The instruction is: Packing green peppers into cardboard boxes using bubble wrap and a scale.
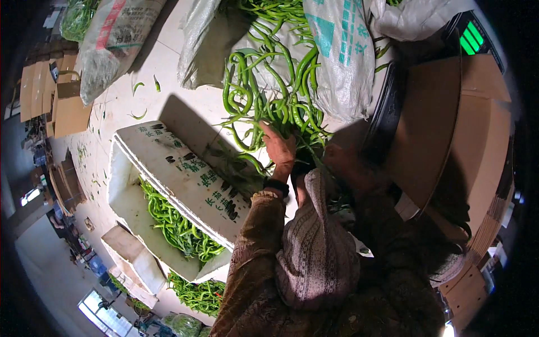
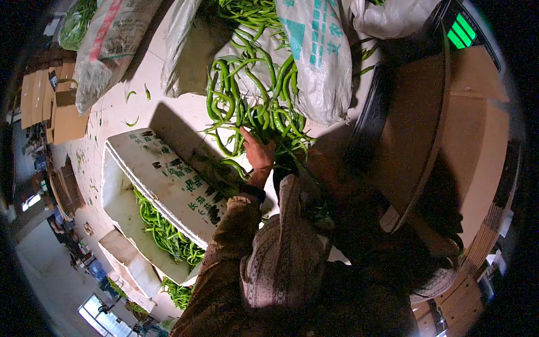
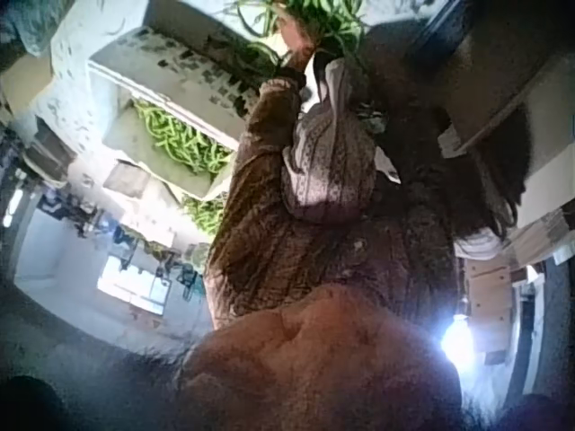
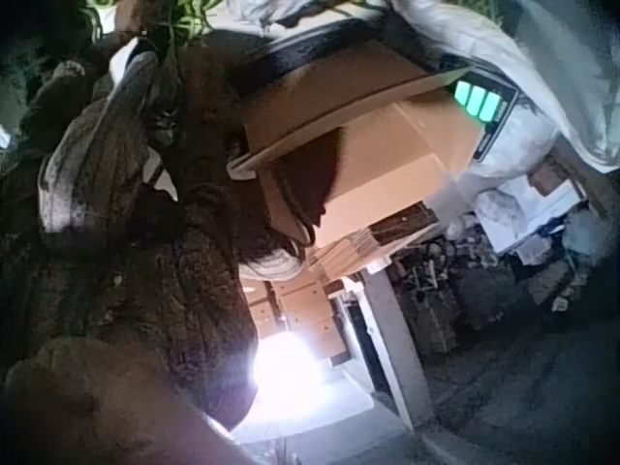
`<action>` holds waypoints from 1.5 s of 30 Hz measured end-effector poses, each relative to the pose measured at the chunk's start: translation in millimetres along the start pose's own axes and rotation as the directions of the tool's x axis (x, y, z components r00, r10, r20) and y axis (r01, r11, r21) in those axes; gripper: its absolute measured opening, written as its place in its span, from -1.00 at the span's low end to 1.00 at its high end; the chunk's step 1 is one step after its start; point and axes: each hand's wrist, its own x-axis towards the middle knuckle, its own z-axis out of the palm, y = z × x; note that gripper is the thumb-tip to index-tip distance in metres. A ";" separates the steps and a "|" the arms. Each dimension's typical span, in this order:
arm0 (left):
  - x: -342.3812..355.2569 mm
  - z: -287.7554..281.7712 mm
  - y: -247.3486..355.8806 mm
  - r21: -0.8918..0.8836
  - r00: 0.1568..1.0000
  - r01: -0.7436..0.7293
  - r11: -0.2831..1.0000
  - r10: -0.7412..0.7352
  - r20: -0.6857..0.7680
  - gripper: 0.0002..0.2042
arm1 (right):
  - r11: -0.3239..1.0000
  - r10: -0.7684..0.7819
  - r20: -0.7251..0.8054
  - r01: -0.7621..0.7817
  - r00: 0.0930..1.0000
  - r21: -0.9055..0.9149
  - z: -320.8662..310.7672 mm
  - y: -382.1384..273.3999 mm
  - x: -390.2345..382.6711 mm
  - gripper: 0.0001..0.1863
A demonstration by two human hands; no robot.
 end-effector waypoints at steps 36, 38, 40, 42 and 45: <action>-178.1 -326.2 173.4 -0.975 0.695 0.198 -0.100 0.716 0.068 -0.66 | 0.328 -0.242 0.281 -0.195 0.928 0.924 -156.6 -375.2 -178.1 -0.85; -195.6 -322.8 172.2 -0.996 0.684 0.076 0.036 0.725 0.078 -0.62 | 0.301 -0.216 0.256 -0.185 0.942 0.935 -161.4 -366.8 -184.4 -0.70; -215.8 -324.9 167.0 -0.995 0.754 0.002 0.099 0.654 0.067 -0.48 | 0.279 -0.242 -0.051 0.120 0.969 0.953 -176.6 -391.0 -212.6 -0.43; -233.8 -329.8 166.2 -0.998 0.810 -0.019 0.062 0.586 0.021 -0.44 | 0.337 -0.429 -0.241 0.402 0.870 0.851 -208.9 -408.7 -244.0 -0.23; -250.1 -329.8 162.1 -0.995 0.829 0.082 -0.049 0.558 0.041 -0.57 | 0.415 -0.487 -0.318 0.536 0.813 0.735 -224.9 -401.5 -269.0 -0.18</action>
